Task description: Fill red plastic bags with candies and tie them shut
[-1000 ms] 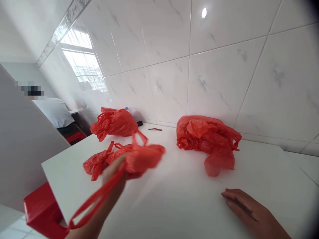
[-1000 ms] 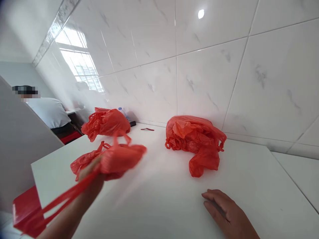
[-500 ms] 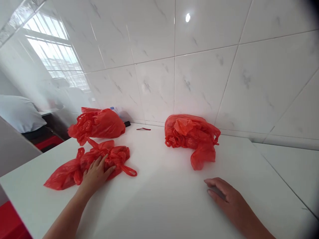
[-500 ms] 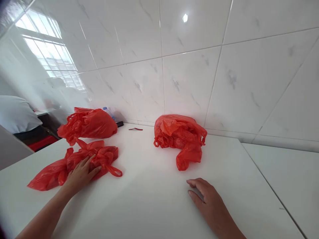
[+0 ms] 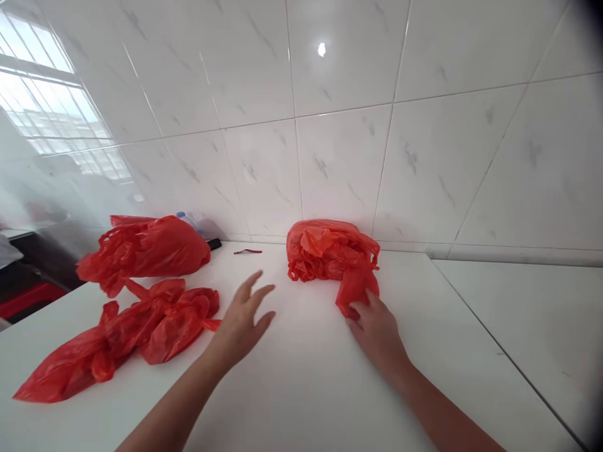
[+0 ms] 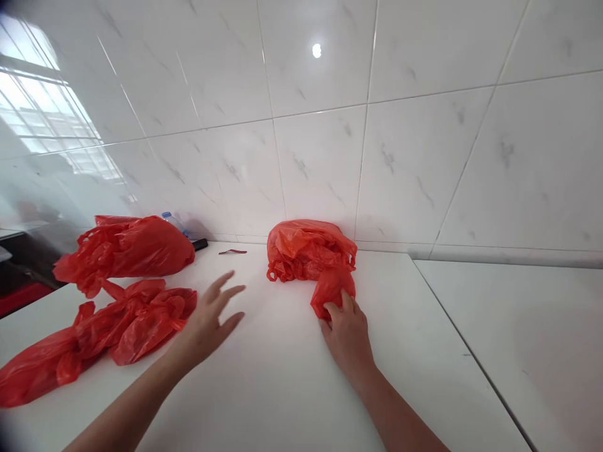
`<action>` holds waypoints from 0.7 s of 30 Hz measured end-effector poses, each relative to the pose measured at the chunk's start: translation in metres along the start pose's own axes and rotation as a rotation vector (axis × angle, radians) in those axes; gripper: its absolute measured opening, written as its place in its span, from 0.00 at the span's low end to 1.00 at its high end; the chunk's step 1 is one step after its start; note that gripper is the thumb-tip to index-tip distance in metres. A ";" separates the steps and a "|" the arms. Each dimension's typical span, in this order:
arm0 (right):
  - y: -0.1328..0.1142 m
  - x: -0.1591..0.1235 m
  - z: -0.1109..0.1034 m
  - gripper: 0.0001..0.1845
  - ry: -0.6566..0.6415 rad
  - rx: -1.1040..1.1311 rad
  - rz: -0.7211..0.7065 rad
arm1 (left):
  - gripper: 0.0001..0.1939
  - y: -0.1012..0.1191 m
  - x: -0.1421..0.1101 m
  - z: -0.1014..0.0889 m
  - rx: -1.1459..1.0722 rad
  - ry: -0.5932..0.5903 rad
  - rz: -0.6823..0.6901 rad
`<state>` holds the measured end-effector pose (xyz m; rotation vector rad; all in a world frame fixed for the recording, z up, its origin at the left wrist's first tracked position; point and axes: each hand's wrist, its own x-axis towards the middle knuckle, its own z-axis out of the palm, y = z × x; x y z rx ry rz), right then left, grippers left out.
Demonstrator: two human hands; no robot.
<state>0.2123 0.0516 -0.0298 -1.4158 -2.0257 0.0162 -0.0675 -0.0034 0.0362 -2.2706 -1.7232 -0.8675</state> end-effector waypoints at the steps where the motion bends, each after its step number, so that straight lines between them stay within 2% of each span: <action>1: 0.002 0.001 -0.002 0.08 -0.033 0.057 0.034 | 0.21 0.009 0.006 0.009 -0.043 -0.057 0.050; 4: 0.005 0.000 -0.009 0.09 -0.073 0.280 0.106 | 0.25 0.034 0.026 0.032 -0.129 -0.151 0.181; 8: 0.006 0.000 -0.016 0.07 -0.069 0.432 0.167 | 0.27 0.066 0.060 0.059 -0.131 -0.168 0.306; 11: 0.007 0.001 -0.019 0.07 -0.087 0.507 0.205 | 0.31 0.080 0.091 0.085 -0.061 -0.178 0.273; 14: 0.012 0.002 -0.024 0.06 -0.128 0.641 0.258 | 0.37 0.080 0.119 0.118 -0.044 -0.218 0.135; 17: 0.028 0.006 -0.033 0.09 -0.188 0.848 0.298 | 0.39 0.073 0.135 0.147 -0.074 -0.253 0.054; 21: 0.054 0.013 -0.045 0.14 -0.266 1.218 0.379 | 0.42 0.065 0.139 0.166 -0.124 -0.270 0.046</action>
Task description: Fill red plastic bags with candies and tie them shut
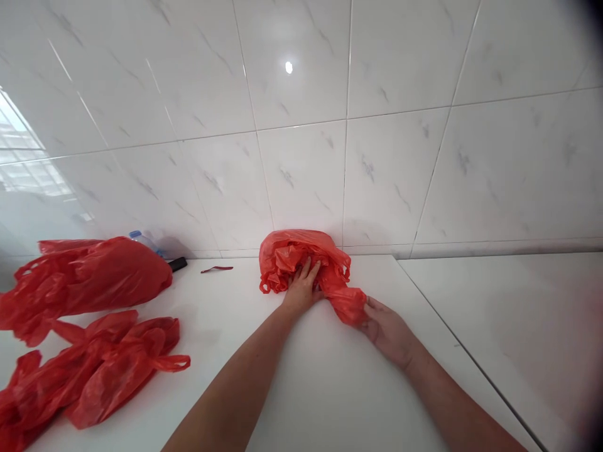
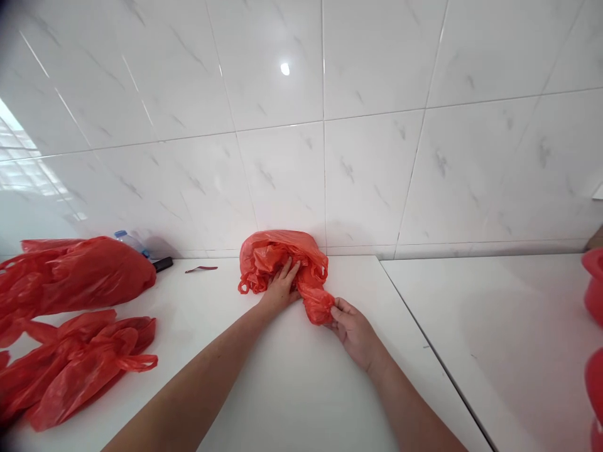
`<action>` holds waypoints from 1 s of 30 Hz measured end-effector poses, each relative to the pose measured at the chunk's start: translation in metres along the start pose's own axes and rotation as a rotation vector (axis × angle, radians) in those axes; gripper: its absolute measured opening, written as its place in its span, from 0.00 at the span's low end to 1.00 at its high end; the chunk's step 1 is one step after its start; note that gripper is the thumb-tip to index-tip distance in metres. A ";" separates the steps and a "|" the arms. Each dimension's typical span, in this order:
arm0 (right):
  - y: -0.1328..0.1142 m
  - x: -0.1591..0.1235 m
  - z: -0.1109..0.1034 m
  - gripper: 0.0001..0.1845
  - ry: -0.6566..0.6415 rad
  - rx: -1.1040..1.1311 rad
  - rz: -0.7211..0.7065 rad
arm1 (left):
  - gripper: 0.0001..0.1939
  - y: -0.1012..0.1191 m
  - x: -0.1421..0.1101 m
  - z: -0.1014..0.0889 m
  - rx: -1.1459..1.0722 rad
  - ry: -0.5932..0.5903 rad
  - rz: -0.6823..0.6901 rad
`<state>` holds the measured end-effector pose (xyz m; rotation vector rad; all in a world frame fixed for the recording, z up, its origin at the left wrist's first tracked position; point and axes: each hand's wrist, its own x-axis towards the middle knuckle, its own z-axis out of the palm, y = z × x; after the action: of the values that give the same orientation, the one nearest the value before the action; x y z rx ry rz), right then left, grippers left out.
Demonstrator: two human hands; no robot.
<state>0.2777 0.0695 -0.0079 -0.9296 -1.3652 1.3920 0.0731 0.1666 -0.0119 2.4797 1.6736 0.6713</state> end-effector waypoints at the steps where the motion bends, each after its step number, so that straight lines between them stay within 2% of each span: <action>1: -0.001 0.001 -0.004 0.15 -0.019 0.126 0.033 | 0.43 -0.001 0.000 0.002 -0.009 0.003 0.010; 3: -0.003 0.001 -0.005 0.16 -0.059 0.352 0.099 | 0.42 -0.004 0.000 0.004 -0.024 0.012 0.024; 5: -0.003 -0.004 0.003 0.14 -0.122 0.447 0.161 | 0.40 -0.007 0.001 0.005 -0.032 0.024 0.024; 10: -0.002 -0.038 0.035 0.12 -0.414 0.413 0.385 | 0.37 -0.012 0.007 0.012 -0.041 0.037 0.003; 12: -0.003 -0.054 0.038 0.14 -0.514 0.371 0.434 | 0.39 -0.012 0.009 0.013 -0.041 0.047 -0.007; 14: -0.005 -0.067 0.031 0.16 -0.532 0.373 0.427 | 0.40 -0.010 0.009 0.012 -0.040 0.066 -0.012; 16: -0.008 -0.072 0.014 0.16 -0.398 0.418 0.365 | 0.36 -0.006 0.007 0.008 -0.041 0.093 -0.008; 20: -0.010 -0.068 -0.035 0.12 0.150 0.447 0.230 | 0.25 0.005 -0.012 -0.003 -0.077 0.177 0.037; 22: -0.011 -0.064 -0.056 0.11 0.329 0.436 0.187 | 0.21 0.011 -0.029 -0.010 -0.116 0.209 0.072; 24: -0.011 -0.063 -0.068 0.11 0.399 0.430 0.167 | 0.21 0.017 -0.047 -0.016 -0.164 0.212 0.122; 26: -0.012 -0.064 -0.070 0.12 0.395 0.424 0.176 | 0.23 0.023 -0.067 -0.021 -0.208 0.183 0.198; 30: -0.016 -0.068 -0.056 0.18 0.249 0.387 0.233 | 0.46 0.039 -0.101 -0.026 -0.339 0.026 0.365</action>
<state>0.3511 0.0189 -0.0032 -0.9804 -0.7839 1.5835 0.0654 0.0559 -0.0081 2.5419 1.0084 0.9343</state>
